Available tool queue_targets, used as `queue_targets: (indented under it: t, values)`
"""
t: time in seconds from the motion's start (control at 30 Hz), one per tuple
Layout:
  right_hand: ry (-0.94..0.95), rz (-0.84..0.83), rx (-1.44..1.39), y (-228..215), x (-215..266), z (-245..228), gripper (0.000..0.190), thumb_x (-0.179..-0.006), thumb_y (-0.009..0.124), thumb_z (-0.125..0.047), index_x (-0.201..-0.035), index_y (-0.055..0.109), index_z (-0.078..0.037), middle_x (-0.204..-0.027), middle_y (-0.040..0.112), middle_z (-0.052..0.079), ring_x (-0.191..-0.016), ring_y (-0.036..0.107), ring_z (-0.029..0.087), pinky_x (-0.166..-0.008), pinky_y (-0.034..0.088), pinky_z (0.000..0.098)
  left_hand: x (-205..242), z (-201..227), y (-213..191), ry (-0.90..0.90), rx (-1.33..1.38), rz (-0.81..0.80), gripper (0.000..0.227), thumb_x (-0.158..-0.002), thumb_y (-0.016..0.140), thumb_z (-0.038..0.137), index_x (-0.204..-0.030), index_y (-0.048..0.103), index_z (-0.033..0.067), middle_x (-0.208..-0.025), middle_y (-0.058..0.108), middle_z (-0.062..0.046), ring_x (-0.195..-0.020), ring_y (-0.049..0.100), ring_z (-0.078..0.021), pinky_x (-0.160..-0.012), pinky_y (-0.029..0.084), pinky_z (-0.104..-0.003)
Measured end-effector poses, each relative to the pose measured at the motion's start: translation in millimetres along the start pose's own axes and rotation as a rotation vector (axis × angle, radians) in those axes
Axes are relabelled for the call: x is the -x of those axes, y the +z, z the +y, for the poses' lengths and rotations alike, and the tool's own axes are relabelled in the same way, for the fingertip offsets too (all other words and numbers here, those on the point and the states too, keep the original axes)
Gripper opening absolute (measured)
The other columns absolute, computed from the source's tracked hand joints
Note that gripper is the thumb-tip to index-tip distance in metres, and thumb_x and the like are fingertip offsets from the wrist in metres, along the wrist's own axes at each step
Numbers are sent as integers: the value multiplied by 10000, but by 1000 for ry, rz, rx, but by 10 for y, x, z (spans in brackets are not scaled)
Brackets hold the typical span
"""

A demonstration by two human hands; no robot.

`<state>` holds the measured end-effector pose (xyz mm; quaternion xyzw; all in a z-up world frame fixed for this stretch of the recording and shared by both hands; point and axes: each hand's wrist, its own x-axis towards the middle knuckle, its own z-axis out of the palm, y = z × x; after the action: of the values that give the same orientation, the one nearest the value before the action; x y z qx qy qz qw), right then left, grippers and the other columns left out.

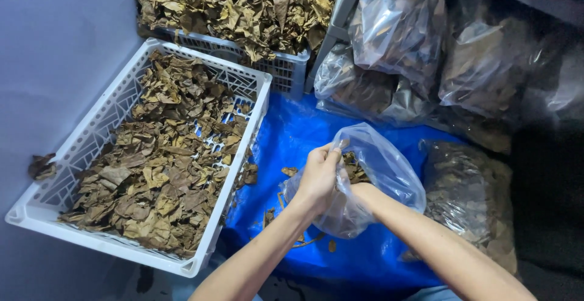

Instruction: The person scoops dried leaves from a white plastic crate and places them into a clear plastic bag. They repeatedly pack the leaves into the bag, occasionally pressing them down to fit more inside.

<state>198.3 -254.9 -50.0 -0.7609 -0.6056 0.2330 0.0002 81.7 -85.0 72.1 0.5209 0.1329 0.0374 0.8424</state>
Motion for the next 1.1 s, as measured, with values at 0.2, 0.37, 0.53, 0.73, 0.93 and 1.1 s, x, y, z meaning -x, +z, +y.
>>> queue_targets:
  t: [0.2,0.37,0.53,0.73,0.93,1.1]
  values:
    - [75,40,-24,-2,-84,-153,725,-910,604,-523,-1488,435,-118,-1484,336,240,-1350,296,460,-1164,238,517,9,28,-2,-35,57,5,300,-1013,439,106,-733,532,49,-479,523,-110,-379,449,-133,-354,336,-250]
    - [141,91,-24,-121,-141,-378,847,-897,600,-624,-1527,378,-105,-1569,236,295,-1412,214,538,-1173,243,557,39,91,-181,81,-326,-68,393,-952,525,110,-1292,659,-34,-967,742,-249,-791,731,-304,-707,576,-419]
    - [240,-39,78,-1355,122,-1303,659,-896,630,-469,-1350,526,-3,-1473,403,305,-1360,371,515,-1178,292,590,95,345,-301,136,-679,-98,491,-919,553,182,-1401,611,110,-1038,747,-260,-1081,701,-445,-926,542,-533]
    - [349,-193,-122,-1591,986,-1108,459,-1000,530,-467,-1265,608,-101,-1368,579,95,-1213,614,437,-1103,378,661,306,783,-162,232,-1194,-147,594,-937,534,234,-1505,423,101,-1113,709,-262,-1073,684,-498,-917,524,-621]
    - [236,-322,188,-1201,1484,-900,519,-1086,323,-431,-831,654,-125,-674,717,87,-891,745,337,-1197,224,630,38,377,469,874,-1845,-136,252,-772,757,188,-991,725,69,-1022,622,-92,-1017,624,-309,-735,516,-413]
    - [288,-322,108,-1435,1532,-1174,629,-1096,326,-492,-708,673,-139,-609,706,46,-835,768,272,-1244,178,563,-461,-821,637,437,-1964,-898,177,-697,867,195,-841,819,106,-815,775,-129,-818,768,-354,-652,632,-498]
